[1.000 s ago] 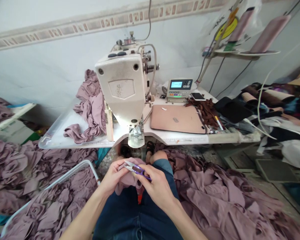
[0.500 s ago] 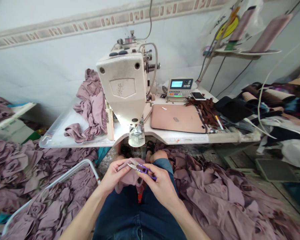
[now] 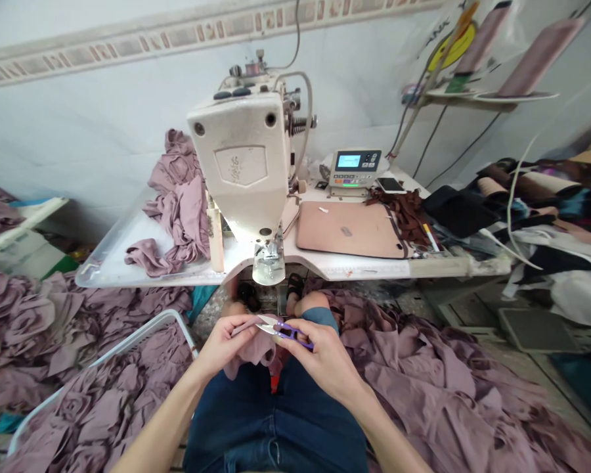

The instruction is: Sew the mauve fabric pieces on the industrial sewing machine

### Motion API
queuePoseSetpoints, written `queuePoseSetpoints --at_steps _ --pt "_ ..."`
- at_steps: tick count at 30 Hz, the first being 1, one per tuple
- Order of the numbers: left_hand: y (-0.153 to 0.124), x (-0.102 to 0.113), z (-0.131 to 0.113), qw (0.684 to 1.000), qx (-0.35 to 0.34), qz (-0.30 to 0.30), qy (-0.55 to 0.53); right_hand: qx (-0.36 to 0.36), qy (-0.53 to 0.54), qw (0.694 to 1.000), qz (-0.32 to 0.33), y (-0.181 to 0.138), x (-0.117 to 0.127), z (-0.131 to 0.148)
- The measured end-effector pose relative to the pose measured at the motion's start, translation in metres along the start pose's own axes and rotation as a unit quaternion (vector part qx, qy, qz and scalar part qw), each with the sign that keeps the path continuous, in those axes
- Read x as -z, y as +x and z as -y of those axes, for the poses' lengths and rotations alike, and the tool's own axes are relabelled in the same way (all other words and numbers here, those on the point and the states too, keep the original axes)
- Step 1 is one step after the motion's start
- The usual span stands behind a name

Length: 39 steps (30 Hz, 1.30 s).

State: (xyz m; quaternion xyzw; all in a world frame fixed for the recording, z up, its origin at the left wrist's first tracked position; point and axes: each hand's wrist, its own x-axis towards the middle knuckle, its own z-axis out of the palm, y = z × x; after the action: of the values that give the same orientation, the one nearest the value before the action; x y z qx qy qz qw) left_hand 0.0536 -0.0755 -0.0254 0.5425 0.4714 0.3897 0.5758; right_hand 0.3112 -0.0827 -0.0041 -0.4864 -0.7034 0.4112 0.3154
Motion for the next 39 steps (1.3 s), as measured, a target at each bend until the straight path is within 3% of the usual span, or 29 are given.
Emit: queuePoseSetpoints --at_steps 8,23,32,34,39 --pt "-0.002 -0.005 -0.003 1.000 0.023 -0.003 0.005 -0.012 0.048 0.998 0.040 -0.002 0.001 -0.001" --pt "-0.008 -0.014 -0.008 0.991 0.098 0.012 -0.092 0.023 0.013 0.999 0.020 -0.004 0.001 -0.014" --pt "-0.010 -0.013 -0.004 0.985 0.118 0.027 -0.125 0.006 0.072 0.997 0.032 -0.005 -0.006 -0.017" --pt "-0.011 -0.013 -0.004 0.982 0.128 0.028 -0.134 -0.012 0.096 0.995 0.010 -0.006 -0.006 -0.018" --pt "-0.023 -0.028 -0.018 0.974 0.150 0.037 -0.168 -0.134 0.205 0.958 -0.147 0.000 0.016 -0.036"
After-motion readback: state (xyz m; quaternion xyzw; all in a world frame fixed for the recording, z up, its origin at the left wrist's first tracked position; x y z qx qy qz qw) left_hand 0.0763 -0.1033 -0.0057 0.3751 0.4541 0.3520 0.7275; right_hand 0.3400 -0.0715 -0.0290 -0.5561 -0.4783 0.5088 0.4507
